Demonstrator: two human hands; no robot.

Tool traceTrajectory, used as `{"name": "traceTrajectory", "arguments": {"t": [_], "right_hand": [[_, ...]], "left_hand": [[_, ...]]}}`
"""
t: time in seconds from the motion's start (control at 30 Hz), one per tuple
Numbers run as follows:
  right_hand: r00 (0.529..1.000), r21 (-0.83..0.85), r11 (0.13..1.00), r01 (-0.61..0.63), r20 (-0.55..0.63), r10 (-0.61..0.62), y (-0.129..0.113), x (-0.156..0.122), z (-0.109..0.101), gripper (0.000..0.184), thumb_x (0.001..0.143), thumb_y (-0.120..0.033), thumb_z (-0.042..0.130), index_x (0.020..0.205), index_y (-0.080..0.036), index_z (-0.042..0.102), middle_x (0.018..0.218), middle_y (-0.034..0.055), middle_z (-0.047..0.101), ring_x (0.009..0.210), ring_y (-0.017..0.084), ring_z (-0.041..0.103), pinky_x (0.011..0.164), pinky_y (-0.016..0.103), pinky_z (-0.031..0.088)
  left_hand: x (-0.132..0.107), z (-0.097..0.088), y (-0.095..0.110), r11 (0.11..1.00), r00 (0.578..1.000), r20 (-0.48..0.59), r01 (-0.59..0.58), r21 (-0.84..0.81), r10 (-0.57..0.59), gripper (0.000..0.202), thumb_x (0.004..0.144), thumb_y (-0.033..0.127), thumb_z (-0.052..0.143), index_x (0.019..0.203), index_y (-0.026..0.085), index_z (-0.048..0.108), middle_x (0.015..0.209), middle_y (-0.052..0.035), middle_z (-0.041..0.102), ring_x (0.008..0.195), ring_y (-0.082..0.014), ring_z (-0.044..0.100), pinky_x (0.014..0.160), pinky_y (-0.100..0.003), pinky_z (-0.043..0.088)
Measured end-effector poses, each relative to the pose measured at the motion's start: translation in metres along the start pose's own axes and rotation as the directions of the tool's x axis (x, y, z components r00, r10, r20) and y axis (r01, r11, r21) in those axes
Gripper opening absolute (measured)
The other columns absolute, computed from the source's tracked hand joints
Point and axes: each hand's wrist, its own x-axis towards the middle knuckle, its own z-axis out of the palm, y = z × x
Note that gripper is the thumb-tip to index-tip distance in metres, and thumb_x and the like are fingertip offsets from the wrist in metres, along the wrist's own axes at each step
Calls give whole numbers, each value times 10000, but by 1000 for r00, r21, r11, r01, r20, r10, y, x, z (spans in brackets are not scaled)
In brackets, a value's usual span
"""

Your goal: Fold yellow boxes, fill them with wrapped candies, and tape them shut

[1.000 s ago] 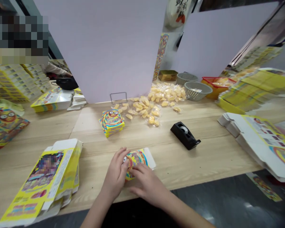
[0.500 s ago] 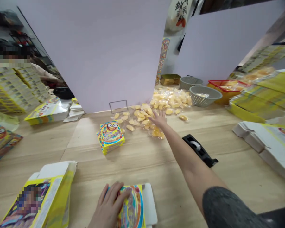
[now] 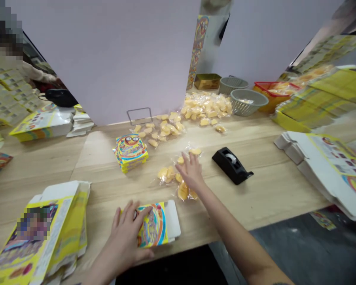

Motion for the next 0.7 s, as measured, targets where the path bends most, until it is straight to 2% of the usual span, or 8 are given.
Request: {"name": "traceTrajectory", "arguments": {"t": [0.07,0.13,0.2,0.23,0.33,0.47,0.6,0.7], "right_hand": [[980,70,995,67,-194,-52,18,-17,-18,475,929,-366,387,1340,-149,486,1374,174,466,1296,319,380,1033,509,336],[956,95,985,144,-271,-113,33,-36,-29,369,902,-225,374,1182,-121,591,1159,161,598,1130,272,509,990,437,399],[960,73,972,224,-187,-207,39,-57,-29,334,866,-173,408,1125,-127,614,1039,139,629,1009,256,556,919,397,451],[958,43,964,262,-128,-255,39,-68,-25,351,853,-174,440,1165,-131,596,1056,139,625,998,258,559,889,390,467],[952,-90,952,294,-59,-300,38,-97,-1,488,858,-207,509,1341,-152,472,1172,152,593,1031,280,546,832,397,483],[956,-181,960,212,-167,-242,59,-115,14,392,923,-241,467,1298,-140,528,1121,153,615,1004,269,548,842,393,464],[961,-205,969,134,-210,-177,93,-121,0,335,935,-310,458,1175,-152,630,982,135,632,903,263,538,824,396,448],[970,-172,983,70,-216,-107,103,-118,-8,331,944,-340,418,982,-152,687,860,121,616,847,258,535,798,388,446]], "left_hand": [[1,-6,12,998,995,-96,-37,-52,32,788,633,585,727,1327,288,499,1475,-143,378,1367,-409,319,1084,-626,257],[14,-8,35,985,980,-190,-87,-146,59,577,808,559,575,1287,242,514,1396,-140,468,1295,-330,437,1052,-519,370],[37,-4,65,971,963,-263,-121,-207,64,457,896,469,490,1269,205,494,1282,-126,557,1212,-260,515,1021,-423,421],[51,0,80,976,959,-278,-116,-183,62,521,872,455,541,1307,184,450,1293,-136,546,1220,-272,504,1018,-423,421],[88,16,110,995,973,-220,-79,-66,63,598,790,361,667,1295,134,445,1274,-170,549,1187,-312,517,965,-433,448],[103,29,106,995,975,-204,-95,-15,90,516,807,238,629,1281,124,462,1230,-164,567,1176,-295,516,964,-412,435],[96,27,94,988,972,-178,-152,17,152,410,848,211,562,1252,162,512,1180,-125,589,1153,-270,522,966,-396,421],[92,28,105,970,960,-138,-239,35,242,276,888,189,498,1141,210,606,1051,-93,630,1074,-259,561,941,-406,425]]}}
